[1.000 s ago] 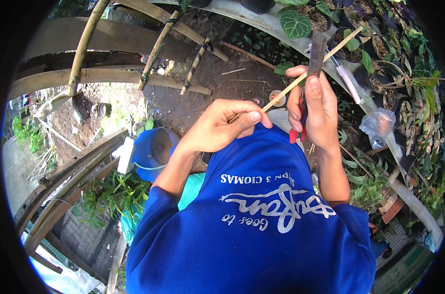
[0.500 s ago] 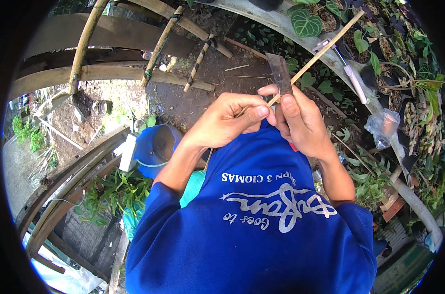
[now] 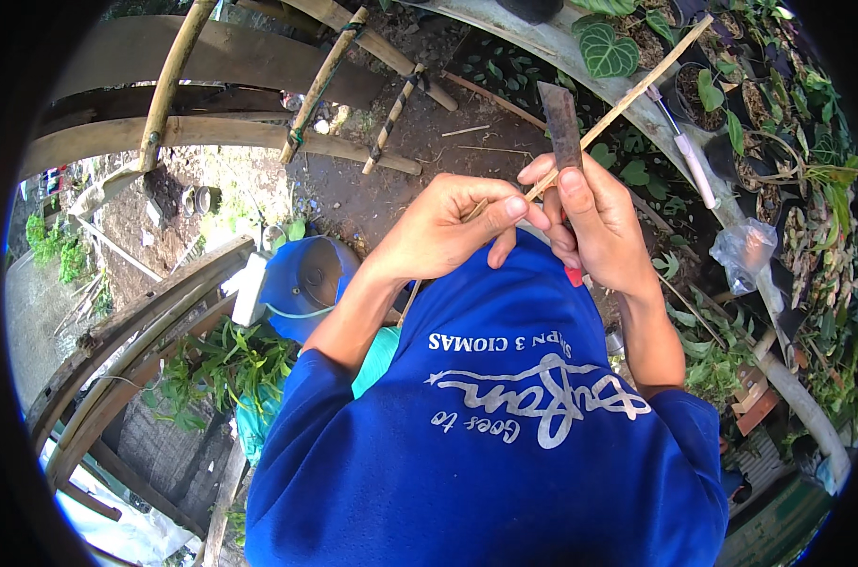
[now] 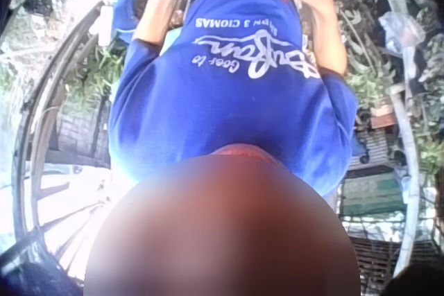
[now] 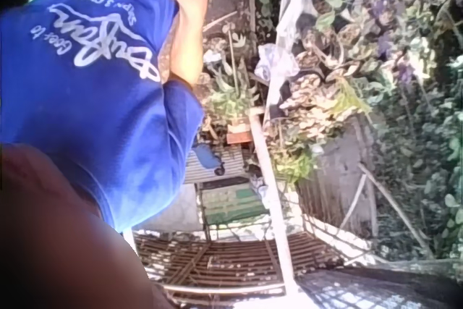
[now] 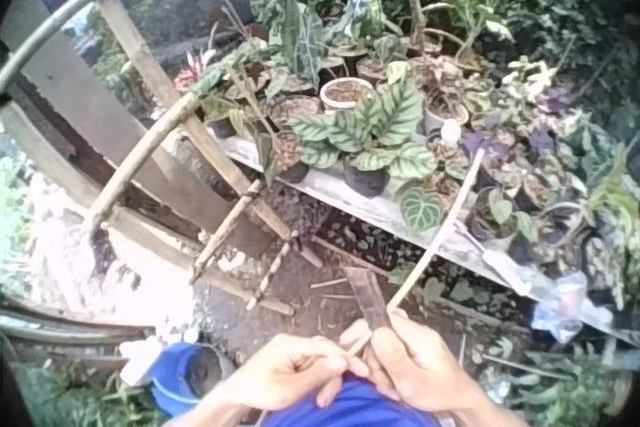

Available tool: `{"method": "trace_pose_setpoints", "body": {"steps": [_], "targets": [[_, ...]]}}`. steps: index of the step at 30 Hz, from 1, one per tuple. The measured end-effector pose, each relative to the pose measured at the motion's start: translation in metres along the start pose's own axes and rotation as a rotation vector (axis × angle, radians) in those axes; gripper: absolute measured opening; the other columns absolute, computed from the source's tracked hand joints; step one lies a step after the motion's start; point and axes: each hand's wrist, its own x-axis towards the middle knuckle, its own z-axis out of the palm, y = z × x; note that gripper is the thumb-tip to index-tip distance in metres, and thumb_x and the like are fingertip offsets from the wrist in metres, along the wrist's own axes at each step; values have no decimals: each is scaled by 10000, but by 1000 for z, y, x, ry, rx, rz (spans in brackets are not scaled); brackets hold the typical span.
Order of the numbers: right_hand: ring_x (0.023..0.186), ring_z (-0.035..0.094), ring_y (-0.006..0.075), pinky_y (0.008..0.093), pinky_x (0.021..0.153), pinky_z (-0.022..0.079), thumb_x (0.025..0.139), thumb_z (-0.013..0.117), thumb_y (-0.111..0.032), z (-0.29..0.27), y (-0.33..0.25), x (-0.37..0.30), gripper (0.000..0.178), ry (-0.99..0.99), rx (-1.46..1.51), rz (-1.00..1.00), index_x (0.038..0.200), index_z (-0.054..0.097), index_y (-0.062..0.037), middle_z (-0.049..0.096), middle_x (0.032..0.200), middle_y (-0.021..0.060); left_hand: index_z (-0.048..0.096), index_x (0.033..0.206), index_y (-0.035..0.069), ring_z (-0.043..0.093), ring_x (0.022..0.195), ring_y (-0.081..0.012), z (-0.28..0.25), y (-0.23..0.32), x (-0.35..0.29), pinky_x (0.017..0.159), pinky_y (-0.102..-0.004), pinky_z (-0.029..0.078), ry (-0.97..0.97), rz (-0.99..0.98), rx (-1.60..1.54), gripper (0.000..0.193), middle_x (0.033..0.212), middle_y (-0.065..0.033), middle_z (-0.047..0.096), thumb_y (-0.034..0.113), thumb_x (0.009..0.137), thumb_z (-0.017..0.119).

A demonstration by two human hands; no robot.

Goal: The person sits on the ground and uses a knife to shave and split a piece of bamboo into thin strips. They then insert the strips into small potted plants as supports.

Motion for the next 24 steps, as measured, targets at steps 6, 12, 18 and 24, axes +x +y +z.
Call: {"method": "trace_pose_setpoints", "body": {"steps": [6, 12, 18, 24], "targets": [[484, 398, 24, 211, 466, 333, 1160, 431, -377, 8, 2, -4, 420, -36, -18, -29, 1205, 628, -9, 455, 589, -44, 704, 1222, -31, 291, 496, -12, -33, 17, 17, 461, -195, 226, 255, 12, 111, 648, 875, -78, 742, 524, 1143, 379], [529, 441, 24, 208, 499, 357, 1161, 431, -373, 20, -1, -11, 424, -148, -26, 8, 1198, 640, -7, 471, 618, -44, 729, 1213, 11, 300, 484, 6, -39, 74, 67, 437, -199, 240, -110, 181, 138, 483, 986, -92, 770, 442, 1116, 533], [581, 457, 25, 209, 548, 372, 1161, 439, -366, 19, -2, -19, 417, -150, 0, 33, 1187, 650, -6, 474, 654, -50, 714, 1183, -46, 539, 559, -38, -26, 115, 94, 527, -205, 424, -258, 145, 171, 339, 983, -133, 810, 267, 1087, 627], [598, 453, 29, 225, 567, 376, 1162, 439, -353, 16, 1, -18, 410, -140, -39, -51, 1200, 657, -9, 466, 666, -57, 735, 1127, -52, 742, 823, -135, -13, 109, 111, 742, -239, 564, -337, 186, 167, 244, 907, -126, 793, 170, 1030, 710]]}}
